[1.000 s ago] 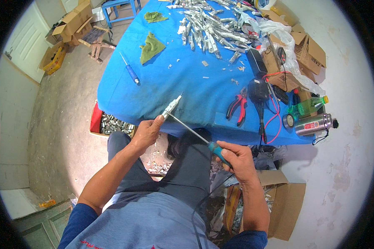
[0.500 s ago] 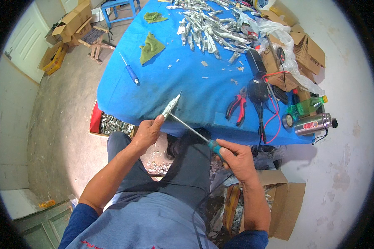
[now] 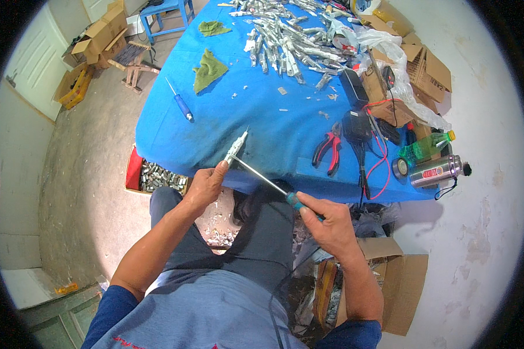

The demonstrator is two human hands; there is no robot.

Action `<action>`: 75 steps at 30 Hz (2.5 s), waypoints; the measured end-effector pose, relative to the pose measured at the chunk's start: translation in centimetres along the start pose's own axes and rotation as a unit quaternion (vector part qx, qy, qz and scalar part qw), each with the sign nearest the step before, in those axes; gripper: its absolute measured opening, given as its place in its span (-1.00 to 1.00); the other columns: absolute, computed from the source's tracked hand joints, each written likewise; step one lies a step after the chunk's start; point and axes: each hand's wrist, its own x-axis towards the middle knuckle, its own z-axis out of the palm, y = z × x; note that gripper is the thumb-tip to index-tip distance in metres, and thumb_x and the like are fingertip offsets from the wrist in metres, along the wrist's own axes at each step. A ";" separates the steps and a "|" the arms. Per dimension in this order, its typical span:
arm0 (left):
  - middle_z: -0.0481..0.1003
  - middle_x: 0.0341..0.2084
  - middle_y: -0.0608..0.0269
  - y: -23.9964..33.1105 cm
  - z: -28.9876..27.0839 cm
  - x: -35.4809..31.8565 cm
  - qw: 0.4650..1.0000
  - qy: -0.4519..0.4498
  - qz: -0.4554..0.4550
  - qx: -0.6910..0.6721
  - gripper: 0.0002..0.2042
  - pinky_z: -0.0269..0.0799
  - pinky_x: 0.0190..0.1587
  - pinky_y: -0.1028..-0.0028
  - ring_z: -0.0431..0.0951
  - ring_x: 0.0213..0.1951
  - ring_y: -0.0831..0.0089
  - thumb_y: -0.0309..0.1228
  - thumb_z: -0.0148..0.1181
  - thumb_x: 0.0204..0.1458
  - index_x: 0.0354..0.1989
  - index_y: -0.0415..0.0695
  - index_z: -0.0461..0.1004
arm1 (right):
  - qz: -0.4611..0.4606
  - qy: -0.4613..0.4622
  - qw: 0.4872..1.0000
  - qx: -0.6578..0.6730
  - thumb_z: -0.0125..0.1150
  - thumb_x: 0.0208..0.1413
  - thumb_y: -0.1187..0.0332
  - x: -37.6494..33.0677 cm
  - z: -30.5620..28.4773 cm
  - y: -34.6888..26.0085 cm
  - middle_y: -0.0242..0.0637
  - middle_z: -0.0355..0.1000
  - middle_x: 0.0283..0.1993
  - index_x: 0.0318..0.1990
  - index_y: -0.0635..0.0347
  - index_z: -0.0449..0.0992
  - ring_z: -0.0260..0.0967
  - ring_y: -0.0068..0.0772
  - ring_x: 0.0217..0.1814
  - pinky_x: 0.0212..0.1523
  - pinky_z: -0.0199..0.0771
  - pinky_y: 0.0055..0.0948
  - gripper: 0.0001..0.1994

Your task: The person uses a screwdriver to remove screws from a metal strip component held in their lap and on a table.

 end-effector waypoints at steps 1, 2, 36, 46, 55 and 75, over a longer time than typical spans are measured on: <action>0.34 -0.66 0.30 0.1 -0.1 0.0 1.000 -0.002 -0.009 0.001 -0.35 0.20 -0.52 0.43 0.27 -0.55 0.55 0.13 0.02 0.15 -0.44 -0.42 0.51 | 0.051 -0.006 0.998 0.042 0.21 0.12 0.38 -0.1 -0.2 0.1 -0.32 0.54 -0.33 -0.01 0.31 0.54 0.39 -0.58 -0.42 -0.36 0.40 -0.55 -0.70; 0.34 -0.66 0.30 0.0 0.0 0.0 1.000 0.001 0.000 -0.004 -0.34 0.20 -0.52 0.43 0.27 -0.55 0.55 0.13 0.02 0.15 -0.42 -0.43 0.51 | 0.101 -0.012 0.991 0.085 0.20 0.13 0.39 -0.2 -0.5 0.4 -0.32 0.53 -0.35 -0.01 0.32 0.54 0.36 -0.60 -0.46 -0.41 0.38 -0.57 -0.70; 0.31 -0.67 0.34 -0.1 0.5 0.4 1.000 0.018 0.009 -0.005 -0.32 0.19 -0.50 0.43 0.23 -0.54 0.57 0.14 -0.01 0.16 -0.42 -0.45 0.51 | -0.018 0.000 0.997 -0.078 0.21 0.07 0.43 0.4 0.4 -1.9 -0.04 0.54 -0.28 -0.03 0.27 0.55 0.53 -0.28 -0.29 -0.23 0.46 -0.43 -0.71; 0.30 -0.69 0.34 -0.1 0.3 0.5 1.000 0.011 0.004 0.017 -0.34 0.18 -0.53 0.43 0.24 -0.57 0.57 0.14 0.00 0.16 -0.51 -0.39 0.49 | 0.136 -0.027 0.982 0.132 0.21 0.14 0.35 0.9 -0.1 0.8 -0.44 0.47 -0.42 0.04 0.25 0.53 0.20 -0.74 -0.56 -0.55 0.22 -0.65 -0.67; 0.34 -0.66 0.26 -0.3 0.2 0.8 0.999 0.018 0.009 0.029 -0.31 0.26 -0.42 0.35 0.29 -0.51 0.49 0.16 -0.02 0.15 -0.50 -0.43 0.47 | -0.027 -0.030 0.991 -0.130 0.17 0.11 0.37 1.8 -0.6 -2.1 -0.14 0.49 -0.38 0.02 0.20 0.53 0.44 -0.31 -0.40 -0.32 0.39 -0.44 -0.69; 0.28 -0.70 0.29 -0.3 -1.2 0.3 0.999 -0.003 0.009 0.039 -0.32 0.20 -0.50 0.42 0.23 -0.56 0.55 0.14 -0.05 0.17 -0.49 -0.41 0.47 | 0.016 -0.071 0.997 -0.040 0.23 0.12 0.38 1.3 0.5 -0.2 -0.21 0.56 -0.17 0.05 0.25 0.50 0.45 -0.52 -0.18 -0.08 0.42 -0.52 -0.66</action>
